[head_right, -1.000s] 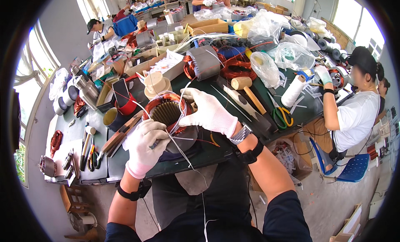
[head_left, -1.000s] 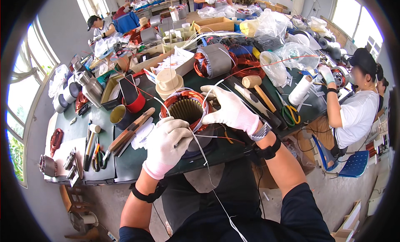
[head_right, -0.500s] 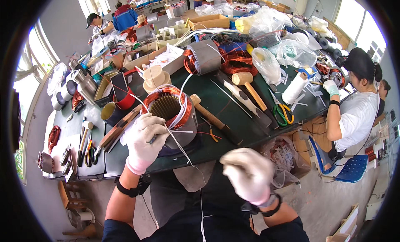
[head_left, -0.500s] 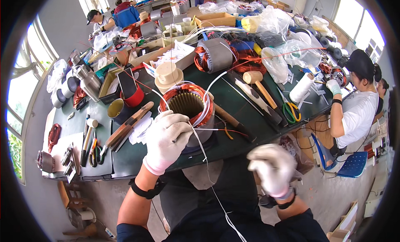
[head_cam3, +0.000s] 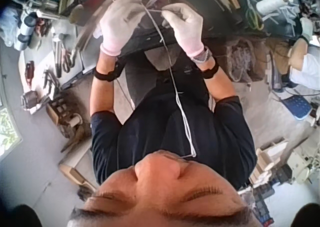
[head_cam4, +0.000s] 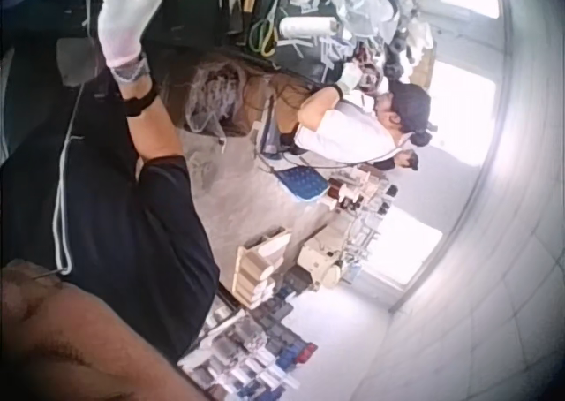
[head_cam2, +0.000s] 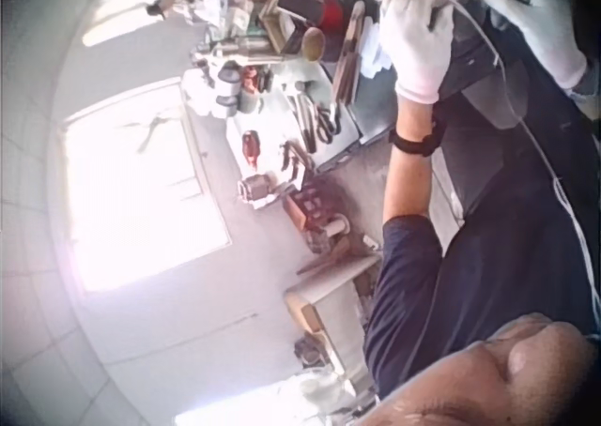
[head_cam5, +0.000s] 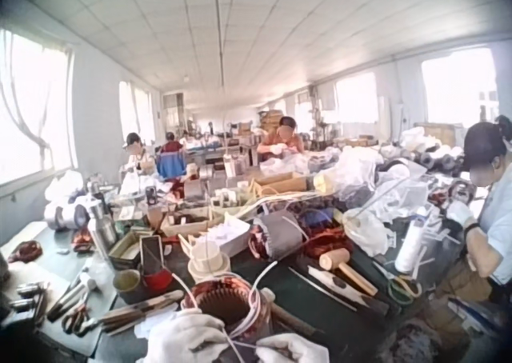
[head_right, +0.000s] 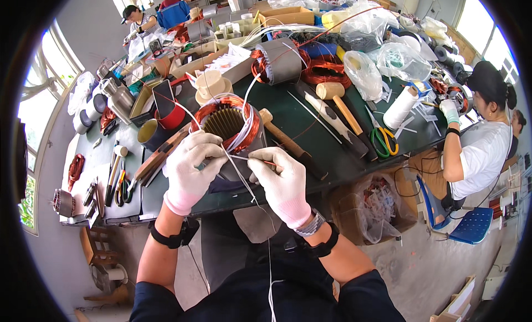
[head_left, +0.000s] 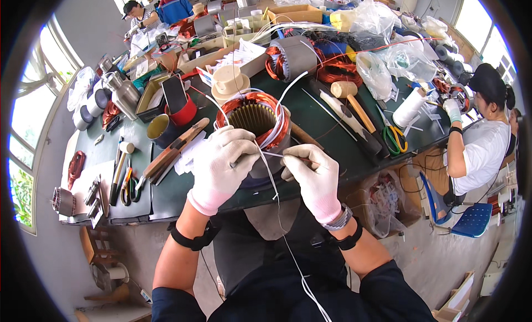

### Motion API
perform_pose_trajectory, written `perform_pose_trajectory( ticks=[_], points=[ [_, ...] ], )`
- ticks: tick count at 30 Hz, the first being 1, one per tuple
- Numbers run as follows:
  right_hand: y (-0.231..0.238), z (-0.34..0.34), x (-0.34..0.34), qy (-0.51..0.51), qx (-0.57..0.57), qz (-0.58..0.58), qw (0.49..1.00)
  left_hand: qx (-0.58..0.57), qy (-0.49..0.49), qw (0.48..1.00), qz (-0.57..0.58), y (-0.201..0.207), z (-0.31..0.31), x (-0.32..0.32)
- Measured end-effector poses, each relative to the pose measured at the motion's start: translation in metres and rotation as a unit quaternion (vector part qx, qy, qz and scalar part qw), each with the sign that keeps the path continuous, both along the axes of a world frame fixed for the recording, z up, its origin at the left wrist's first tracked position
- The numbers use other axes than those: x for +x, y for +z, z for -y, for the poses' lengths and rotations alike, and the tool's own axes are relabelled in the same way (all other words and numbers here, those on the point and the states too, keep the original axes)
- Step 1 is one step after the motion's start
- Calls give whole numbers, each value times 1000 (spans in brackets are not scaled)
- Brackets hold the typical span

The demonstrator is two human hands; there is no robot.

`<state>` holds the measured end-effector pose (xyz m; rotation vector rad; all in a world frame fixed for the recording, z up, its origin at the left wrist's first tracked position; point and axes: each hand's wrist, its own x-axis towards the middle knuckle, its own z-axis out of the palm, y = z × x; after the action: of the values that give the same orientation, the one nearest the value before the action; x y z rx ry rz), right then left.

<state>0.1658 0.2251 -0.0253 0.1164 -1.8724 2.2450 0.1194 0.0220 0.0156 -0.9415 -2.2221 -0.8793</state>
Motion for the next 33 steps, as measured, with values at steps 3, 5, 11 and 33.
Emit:
perform_pose_trajectory(
  ticks=[3,5,11,33],
  points=[
    [-2,4,-2,12,-50,20,998,0,-2,1000,-4,-1,0,-1],
    [-1,7,-5,18,-53,17,998,2,-5,1000,-1,-2,0,-1],
    [-4,12,-9,18,-45,40,998,-1,0,1000,-2,-3,0,0],
    [-95,-126,222,146,608,11,780,38,15,996,-80,-24,-14,-10]
  ],
)
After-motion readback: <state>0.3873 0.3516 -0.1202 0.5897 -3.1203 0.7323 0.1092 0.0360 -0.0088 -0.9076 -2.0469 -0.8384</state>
